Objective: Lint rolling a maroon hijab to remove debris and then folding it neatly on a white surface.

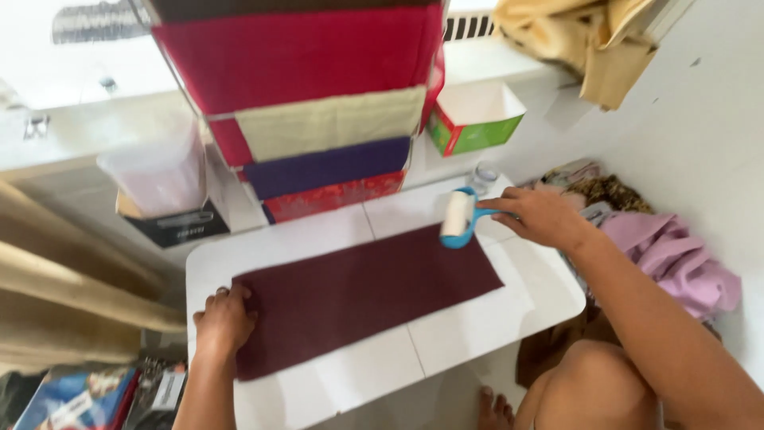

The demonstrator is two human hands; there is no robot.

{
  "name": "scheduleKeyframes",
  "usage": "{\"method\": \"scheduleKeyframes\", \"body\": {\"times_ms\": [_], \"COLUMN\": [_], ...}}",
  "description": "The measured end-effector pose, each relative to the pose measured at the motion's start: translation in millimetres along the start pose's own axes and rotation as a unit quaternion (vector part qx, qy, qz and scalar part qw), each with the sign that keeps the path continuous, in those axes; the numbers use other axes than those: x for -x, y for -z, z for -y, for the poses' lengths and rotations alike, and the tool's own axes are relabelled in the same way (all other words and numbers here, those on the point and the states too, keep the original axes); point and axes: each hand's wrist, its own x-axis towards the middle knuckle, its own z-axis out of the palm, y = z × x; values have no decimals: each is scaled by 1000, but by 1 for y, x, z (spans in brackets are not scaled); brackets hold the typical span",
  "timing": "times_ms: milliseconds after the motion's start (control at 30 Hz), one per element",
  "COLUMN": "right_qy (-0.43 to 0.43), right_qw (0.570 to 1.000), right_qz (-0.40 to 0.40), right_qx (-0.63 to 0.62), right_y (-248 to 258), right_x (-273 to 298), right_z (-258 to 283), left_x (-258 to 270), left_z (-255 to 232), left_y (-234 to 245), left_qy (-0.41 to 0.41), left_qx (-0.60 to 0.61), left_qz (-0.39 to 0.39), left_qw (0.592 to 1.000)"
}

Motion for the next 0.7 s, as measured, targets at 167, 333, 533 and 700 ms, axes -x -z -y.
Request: {"method": "scheduleKeyframes", "body": {"times_ms": [167,333,533,700], "right_qy": [-10,-182,-249,-214], "right_qw": [941,924,956,948], "right_qz": [-303,-277,-145,-234], "right_qx": [-154,-189,-61,-24], "right_y": [94,97,102,110], "right_x": [-10,-56,-87,-81], "right_z": [44,29,26,40], "left_x": [13,-11,-24,-19], "left_z": [-24,-28,-41,-41], "left_y": [22,-7,-9,-6], "left_qy": [4,-51,-29,-43], "left_qx": [64,94,5,25], "left_qz": [-65,-127,-34,-70], "left_qw": [996,986,999,996]}}
